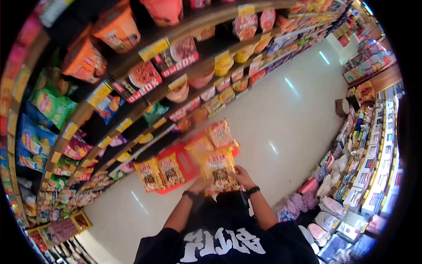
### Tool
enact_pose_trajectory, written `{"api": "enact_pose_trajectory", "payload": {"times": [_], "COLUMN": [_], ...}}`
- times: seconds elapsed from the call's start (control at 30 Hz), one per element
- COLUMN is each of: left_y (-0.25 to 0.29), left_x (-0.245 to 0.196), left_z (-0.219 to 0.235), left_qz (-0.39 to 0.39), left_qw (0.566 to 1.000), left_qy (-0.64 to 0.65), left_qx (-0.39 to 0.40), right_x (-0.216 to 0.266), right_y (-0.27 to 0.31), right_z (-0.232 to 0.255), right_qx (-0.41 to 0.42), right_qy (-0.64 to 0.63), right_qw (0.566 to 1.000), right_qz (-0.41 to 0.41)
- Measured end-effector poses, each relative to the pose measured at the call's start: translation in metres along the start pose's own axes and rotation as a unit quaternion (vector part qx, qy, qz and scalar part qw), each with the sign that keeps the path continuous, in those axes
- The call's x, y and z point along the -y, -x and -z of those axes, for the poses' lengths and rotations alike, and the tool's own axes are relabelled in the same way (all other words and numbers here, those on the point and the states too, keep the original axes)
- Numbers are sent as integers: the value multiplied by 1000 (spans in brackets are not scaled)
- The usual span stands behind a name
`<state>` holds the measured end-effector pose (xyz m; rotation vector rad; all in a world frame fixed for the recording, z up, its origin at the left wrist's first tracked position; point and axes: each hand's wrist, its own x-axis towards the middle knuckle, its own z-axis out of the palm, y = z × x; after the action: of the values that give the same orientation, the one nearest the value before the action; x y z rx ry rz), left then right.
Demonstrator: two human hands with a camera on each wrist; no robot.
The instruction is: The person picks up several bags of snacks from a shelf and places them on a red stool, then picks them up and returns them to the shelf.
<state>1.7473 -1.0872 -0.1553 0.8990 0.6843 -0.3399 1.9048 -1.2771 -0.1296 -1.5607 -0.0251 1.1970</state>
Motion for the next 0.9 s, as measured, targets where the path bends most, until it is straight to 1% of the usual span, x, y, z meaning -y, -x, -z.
{"api": "enact_pose_trajectory", "payload": {"times": [0.03,0.07,0.1,0.17,0.2,0.23,0.27,0.3,0.33,0.37,0.43,0.47,0.53,0.57,0.6,0.63,0.7,0.77,0.8,0.9], "left_y": [4,-12,-27,-35,-46,-55,-67,-78,-89,-100,-111,-113,-125,-132,-138,-157,-161,-166,-170,-181], "left_x": [-14,-3,10,-8,-3,4,17,30,42,51,53,47,43,46,43,80,69,54,51,45], "left_z": [-15,-10,-5,-20,-21,-21,-15,-10,-5,-1,4,2,6,12,14,33,36,37,41,46], "left_qz": [18,0,-19,63,43,25,8,2,-3,0,36,41,30,19,8,-23,-35,-15,-6,13], "left_qw": [998,997,996,987,985,982,981,979,977,974,966,960,947,937,945,942,930,928,925,921], "left_qy": [12,3,-5,32,42,52,60,55,49,26,9,12,-47,-107,-65,-51,-80,-97,-123,-127], "left_qx": [-66,-76,-86,-147,-162,-180,-182,-194,-206,-223,-256,-277,-316,-333,-319,-330,-358,-360,-359,-367], "right_x": [-11,13,13,-8,4,28,-3,-26,-20,-16,0,10,-30,-45,-47,-43,-42,-46,-51,-62], "right_y": [-18,-16,-27,-58,-62,-65,-84,-101,-108,-113,-123,-132,-157,-168,-175,-181,-194,-210,-219,-241], "right_z": [8,7,12,26,28,29,38,47,49,45,42,38,42,45,45,42,41,39,39,36], "right_qx": [22,49,88,136,136,150,154,153,164,124,107,90,80,74,65,55,37,25,21,14], "right_qy": [10,-14,-19,-44,-32,8,2,3,0,11,17,90,96,100,116,133,165,194,215,240], "right_qw": [999,998,995,989,988,987,988,987,985,991,990,983,991,992,991,990,986,981,976,970], "right_qz": [-20,-48,-34,-38,-66,-64,-22,-40,-51,-50,-93,-129,-38,9,8,7,1,-4,5,34]}}
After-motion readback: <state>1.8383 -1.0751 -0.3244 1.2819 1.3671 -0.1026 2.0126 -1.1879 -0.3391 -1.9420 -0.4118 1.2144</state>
